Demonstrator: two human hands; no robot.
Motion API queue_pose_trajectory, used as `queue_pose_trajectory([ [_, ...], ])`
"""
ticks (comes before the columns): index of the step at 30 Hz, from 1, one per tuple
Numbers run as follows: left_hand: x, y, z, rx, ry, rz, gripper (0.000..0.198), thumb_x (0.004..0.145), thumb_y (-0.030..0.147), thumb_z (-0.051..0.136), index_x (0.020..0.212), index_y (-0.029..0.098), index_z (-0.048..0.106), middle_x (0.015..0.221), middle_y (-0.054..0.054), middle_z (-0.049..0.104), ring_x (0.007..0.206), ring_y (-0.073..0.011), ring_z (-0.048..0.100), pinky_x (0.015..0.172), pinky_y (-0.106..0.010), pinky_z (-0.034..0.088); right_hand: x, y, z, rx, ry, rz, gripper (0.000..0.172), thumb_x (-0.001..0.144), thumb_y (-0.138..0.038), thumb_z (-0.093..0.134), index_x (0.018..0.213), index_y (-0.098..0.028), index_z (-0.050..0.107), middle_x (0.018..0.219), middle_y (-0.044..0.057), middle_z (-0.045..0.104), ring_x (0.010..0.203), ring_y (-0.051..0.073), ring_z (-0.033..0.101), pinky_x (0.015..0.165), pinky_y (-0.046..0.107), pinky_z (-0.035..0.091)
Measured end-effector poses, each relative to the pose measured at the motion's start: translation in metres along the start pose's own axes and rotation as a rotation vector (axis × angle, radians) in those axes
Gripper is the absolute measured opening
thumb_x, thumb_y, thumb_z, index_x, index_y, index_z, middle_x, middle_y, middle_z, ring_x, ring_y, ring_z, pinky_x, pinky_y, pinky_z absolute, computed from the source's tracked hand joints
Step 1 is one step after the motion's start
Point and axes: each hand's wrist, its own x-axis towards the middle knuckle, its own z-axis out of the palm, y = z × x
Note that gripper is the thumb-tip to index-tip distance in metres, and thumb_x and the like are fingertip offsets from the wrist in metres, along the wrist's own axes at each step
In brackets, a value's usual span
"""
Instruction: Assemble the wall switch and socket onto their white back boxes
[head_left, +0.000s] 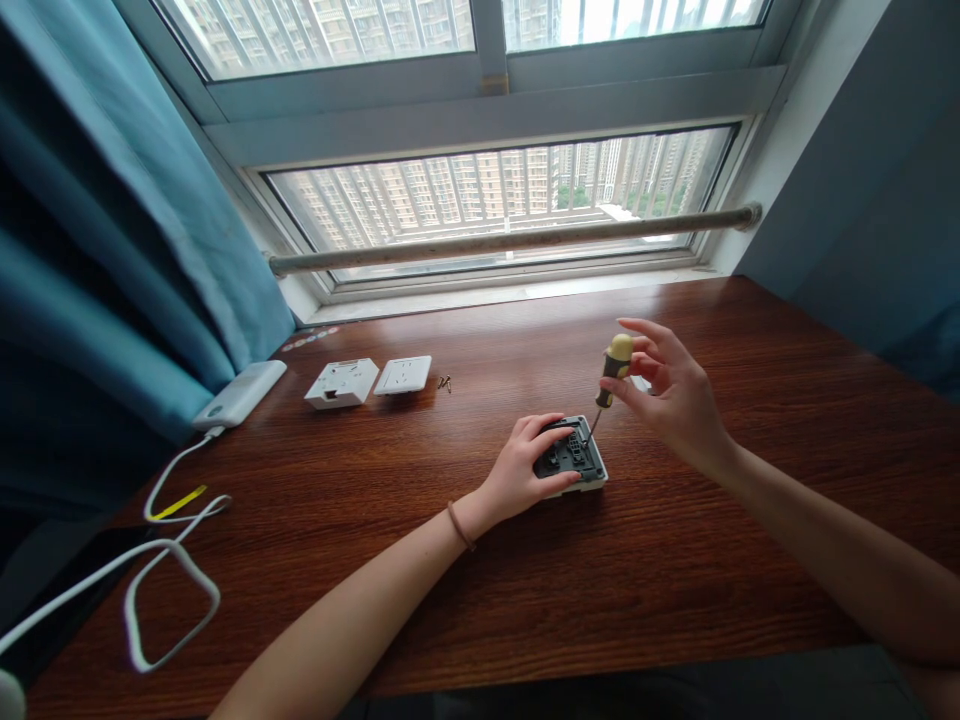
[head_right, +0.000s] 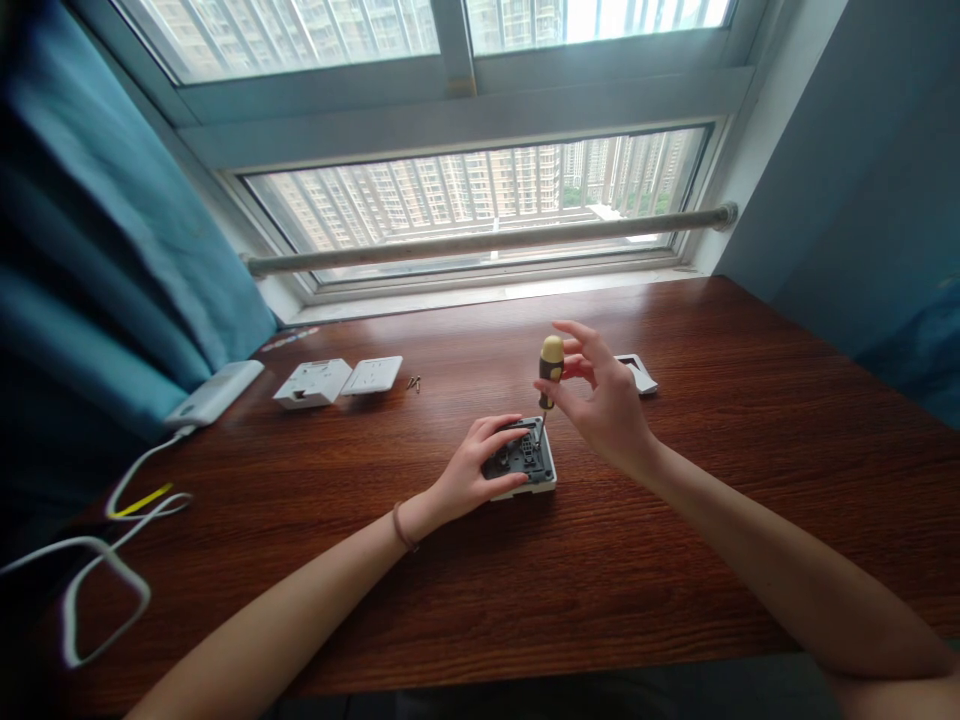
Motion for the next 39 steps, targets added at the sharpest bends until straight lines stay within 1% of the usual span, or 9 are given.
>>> queue_pose_trajectory([
  [3, 0.0, 0.001, 0.0, -0.003, 0.002, -0.002, 0.05, 0.074, 0.041, 0.065, 0.12, 0.025, 0.053, 0.13, -0.008, 0.047, 0.121, -0.0243, 0.038, 0.104, -0.043, 0.033, -0.001, -0.007, 0.001, 0.176, -0.092, 0.002, 0.043, 0.079, -0.021, 0.059, 0.118, -0.026, 0.041, 0.107, 0.006, 0.055, 0.086, 0.019, 0.062, 0.074, 0.036, 0.053],
  [6, 0.0, 0.002, -0.001, -0.007, 0.004, -0.003, 0.05, 0.074, 0.04, 0.065, 0.119, 0.025, 0.053, 0.13, -0.009, 0.047, 0.121, -0.0251, 0.039, 0.104, -0.044, 0.033, -0.003, -0.01, 0.002, 0.18, -0.126, -0.005, 0.035, 0.08, -0.022, 0.057, 0.112, -0.024, 0.043, 0.109, 0.007, 0.056, 0.09, 0.02, 0.061, 0.075, 0.036, 0.053],
  [11, 0.0, 0.003, -0.001, -0.007, 0.008, -0.001, 0.049, 0.073, 0.04, 0.065, 0.119, 0.026, 0.054, 0.129, -0.008, 0.048, 0.12, -0.0254, 0.039, 0.104, -0.045, 0.033, -0.003, 0.001, 0.003, -0.032, 0.011, -0.001, 0.046, 0.066, -0.027, 0.074, 0.106, -0.026, 0.05, 0.096, 0.001, 0.057, 0.082, 0.017, 0.059, 0.073, 0.034, 0.053],
  [14, 0.0, 0.003, -0.001, -0.007, 0.009, -0.004, 0.049, 0.073, 0.04, 0.065, 0.119, 0.026, 0.054, 0.129, -0.009, 0.048, 0.12, -0.0259, 0.039, 0.103, -0.046, 0.033, -0.001, 0.003, 0.002, -0.065, 0.053, 0.009, 0.046, 0.067, -0.027, 0.073, 0.108, -0.026, 0.052, 0.086, -0.001, 0.056, 0.074, 0.015, 0.058, 0.07, 0.033, 0.054],
  [18, 0.0, 0.002, -0.001, -0.006, 0.008, -0.004, 0.049, 0.073, 0.04, 0.065, 0.119, 0.026, 0.054, 0.13, -0.008, 0.048, 0.121, -0.0254, 0.039, 0.104, -0.045, 0.033, 0.0, -0.006, -0.001, 0.082, -0.037, -0.005, 0.05, 0.072, -0.021, 0.067, 0.117, -0.025, 0.045, 0.097, 0.003, 0.059, 0.084, 0.018, 0.062, 0.078, 0.037, 0.053],
  [23, 0.0, 0.002, -0.001, -0.002, 0.001, -0.003, 0.05, 0.074, 0.041, 0.064, 0.12, 0.025, 0.053, 0.13, -0.009, 0.047, 0.121, -0.0247, 0.038, 0.104, -0.044, 0.033, -0.001, -0.015, -0.004, 0.083, -0.106, -0.025, 0.038, 0.078, -0.021, 0.061, 0.113, -0.023, 0.048, 0.106, 0.007, 0.058, 0.089, 0.02, 0.061, 0.078, 0.037, 0.052],
  [27, 0.0, 0.002, -0.001, 0.001, -0.003, -0.004, 0.05, 0.074, 0.041, 0.064, 0.12, 0.025, 0.053, 0.131, -0.008, 0.047, 0.121, -0.0244, 0.038, 0.104, -0.044, 0.033, -0.001, -0.007, -0.002, -0.068, 0.028, -0.013, 0.043, 0.07, -0.026, 0.072, 0.108, -0.025, 0.054, 0.095, 0.002, 0.056, 0.082, 0.017, 0.058, 0.072, 0.033, 0.054],
  [32, -0.001, 0.002, -0.001, -0.001, -0.001, -0.005, 0.05, 0.074, 0.042, 0.064, 0.119, 0.025, 0.053, 0.13, -0.008, 0.047, 0.121, -0.0249, 0.038, 0.104, -0.045, 0.033, 0.0, -0.005, 0.003, 0.167, 0.013, 0.028, 0.057, 0.066, -0.024, 0.074, 0.115, -0.029, 0.044, 0.094, 0.0, 0.052, 0.077, 0.016, 0.063, 0.068, 0.032, 0.056],
  [39, 0.0, 0.003, -0.002, -0.011, 0.006, -0.006, 0.05, 0.073, 0.041, 0.065, 0.119, 0.026, 0.054, 0.13, -0.009, 0.048, 0.121, -0.0257, 0.039, 0.103, -0.045, 0.033, -0.004, -0.013, 0.003, 0.178, -0.128, -0.009, 0.025, 0.083, -0.023, 0.055, 0.107, -0.023, 0.048, 0.106, 0.007, 0.059, 0.103, 0.022, 0.056, 0.087, 0.041, 0.049],
])
